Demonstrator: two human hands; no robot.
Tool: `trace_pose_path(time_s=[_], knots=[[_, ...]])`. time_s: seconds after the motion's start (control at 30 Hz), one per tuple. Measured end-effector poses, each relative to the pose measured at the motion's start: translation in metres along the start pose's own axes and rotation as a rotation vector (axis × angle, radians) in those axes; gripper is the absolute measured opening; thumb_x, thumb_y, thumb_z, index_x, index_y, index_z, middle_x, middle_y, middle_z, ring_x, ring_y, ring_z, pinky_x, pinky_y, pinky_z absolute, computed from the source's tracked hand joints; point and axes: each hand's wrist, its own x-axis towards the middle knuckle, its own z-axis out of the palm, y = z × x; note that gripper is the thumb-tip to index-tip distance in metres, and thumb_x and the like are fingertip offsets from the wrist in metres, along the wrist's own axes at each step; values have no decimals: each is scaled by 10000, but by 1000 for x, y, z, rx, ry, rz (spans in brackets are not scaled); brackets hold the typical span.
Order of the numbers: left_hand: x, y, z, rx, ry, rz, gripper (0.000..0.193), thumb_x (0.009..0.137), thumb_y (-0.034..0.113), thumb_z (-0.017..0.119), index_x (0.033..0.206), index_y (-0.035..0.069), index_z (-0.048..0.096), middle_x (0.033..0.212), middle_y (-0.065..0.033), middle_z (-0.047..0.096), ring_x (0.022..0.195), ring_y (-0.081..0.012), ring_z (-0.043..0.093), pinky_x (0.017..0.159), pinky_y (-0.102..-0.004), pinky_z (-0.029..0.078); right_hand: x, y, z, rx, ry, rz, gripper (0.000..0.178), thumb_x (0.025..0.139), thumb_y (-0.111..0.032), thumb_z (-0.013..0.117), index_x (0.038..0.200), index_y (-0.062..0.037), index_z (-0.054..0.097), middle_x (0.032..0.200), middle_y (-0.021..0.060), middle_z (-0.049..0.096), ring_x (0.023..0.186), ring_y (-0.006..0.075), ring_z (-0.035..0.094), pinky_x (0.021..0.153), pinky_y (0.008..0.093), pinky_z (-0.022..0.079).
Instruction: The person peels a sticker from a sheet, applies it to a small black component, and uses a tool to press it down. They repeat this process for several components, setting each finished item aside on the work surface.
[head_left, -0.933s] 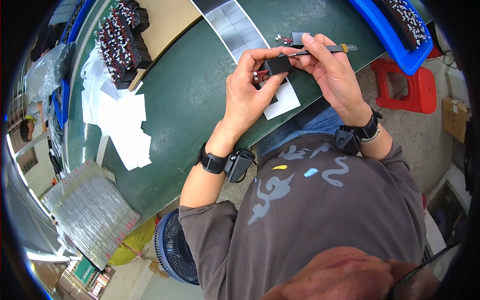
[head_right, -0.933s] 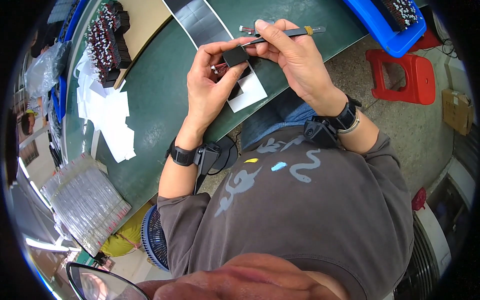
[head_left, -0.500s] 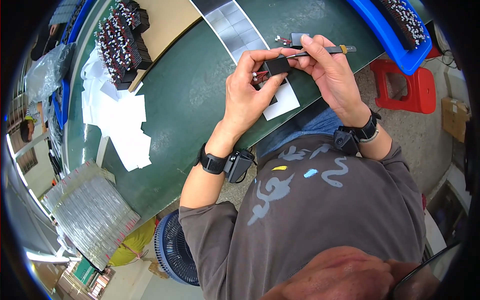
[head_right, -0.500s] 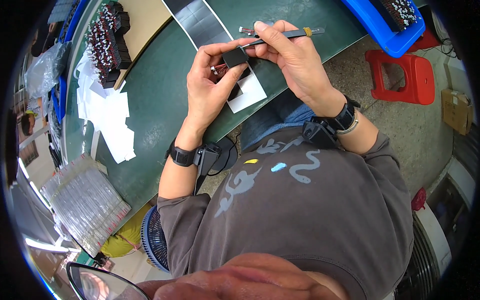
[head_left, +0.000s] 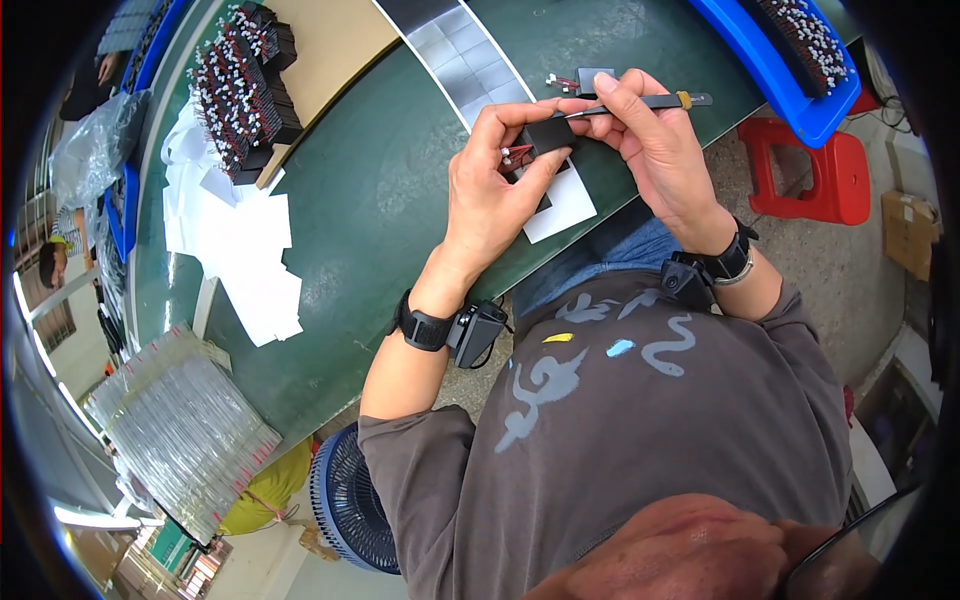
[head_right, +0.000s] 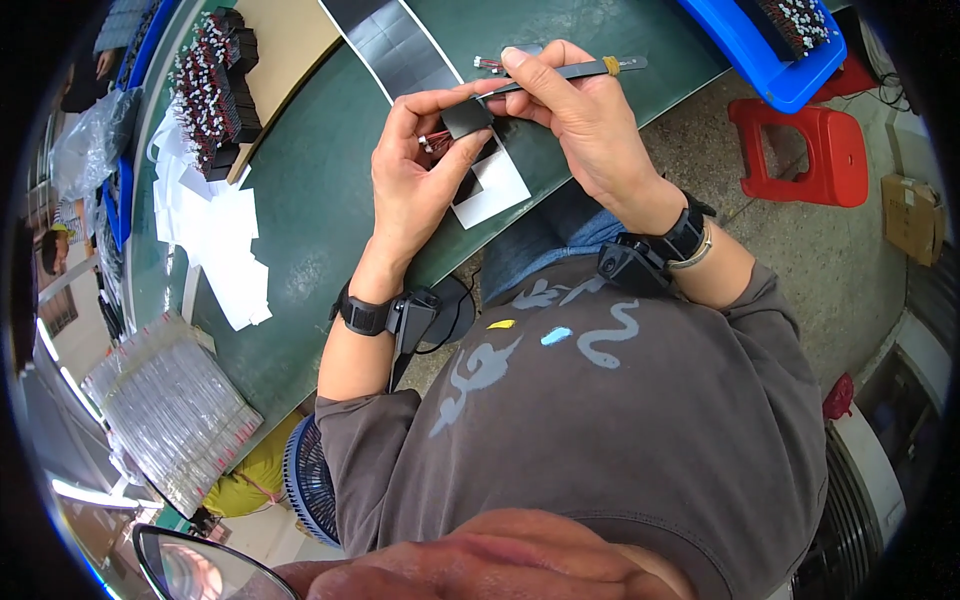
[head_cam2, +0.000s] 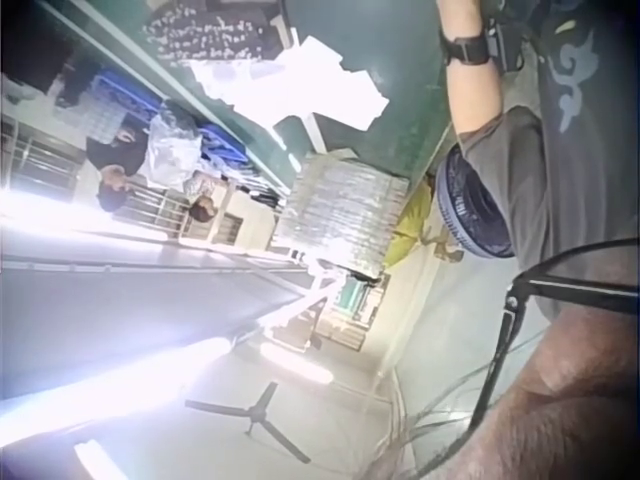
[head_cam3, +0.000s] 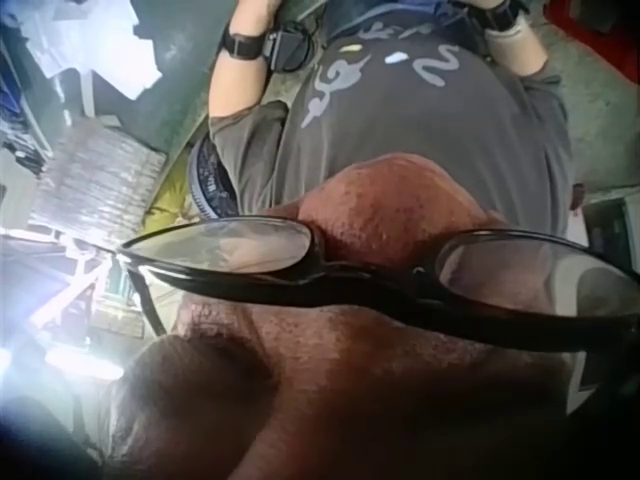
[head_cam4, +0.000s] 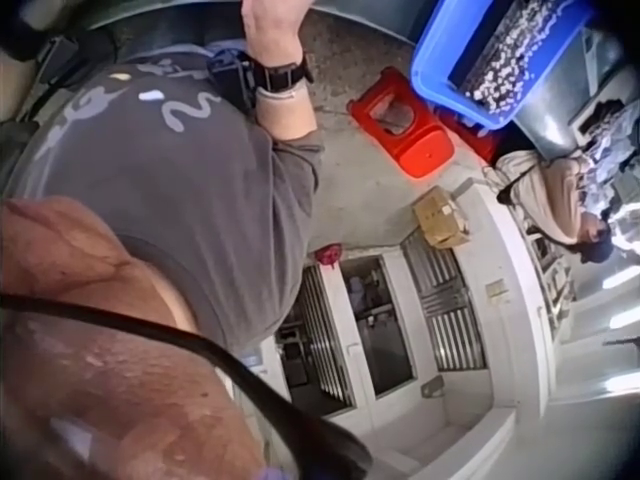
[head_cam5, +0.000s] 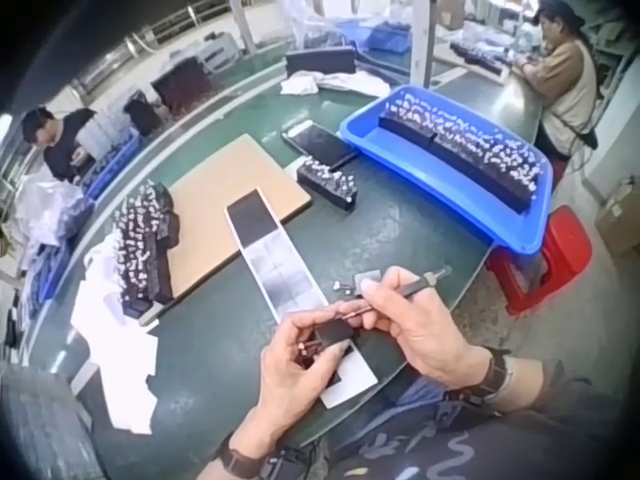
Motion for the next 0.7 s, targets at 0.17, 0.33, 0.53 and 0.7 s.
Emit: trace_pose_path(time_s=[0.17, 0.33, 0.53, 0.7], knots=[[0, -7, 0, -3, 11, -11, 337, 857, 3, 730, 1159, 18, 580, 1205, -96, 702, 1025, -161, 700, 842, -284, 577, 0, 0, 0, -14, -4, -2, 229, 1022, -197, 604, 829, -99, 529, 781, 14, 599, 1043, 181, 692, 905, 301, 558], [-1, -5, 1, -14, 20, -18, 342, 853, 11, 743, 1155, 15, 584, 1206, -91, 703, 1018, -150, 696, 844, -280, 570, 0, -1, 1, -19, -9, -11, 225, 1017, -197, 614, 837, -98, 521, 790, 12, 600, 1022, 170, 692, 892, 293, 559], [1, -7, 2, -32, 20, 10, 367, 853, 2, 740, 1173, 11, 561, 1221, -95, 699, 1029, -148, 692, 852, -279, 569, 1, 3, -2, -44, -1, -24, 230, 1019, -203, 611, 839, -102, 510, 798, 13, 602, 1016, 169, 692, 880, 290, 560], [1, -8, 2, -26, 30, 52, 421, 847, 12, 746, 1210, 14, 534, 1218, -102, 703, 1016, -149, 696, 850, -279, 566, -7, 7, -2, -177, 8, -221, 171, 1021, -197, 606, 938, -49, 584, 887, 67, 660, 1021, 179, 691, 904, 309, 547]])
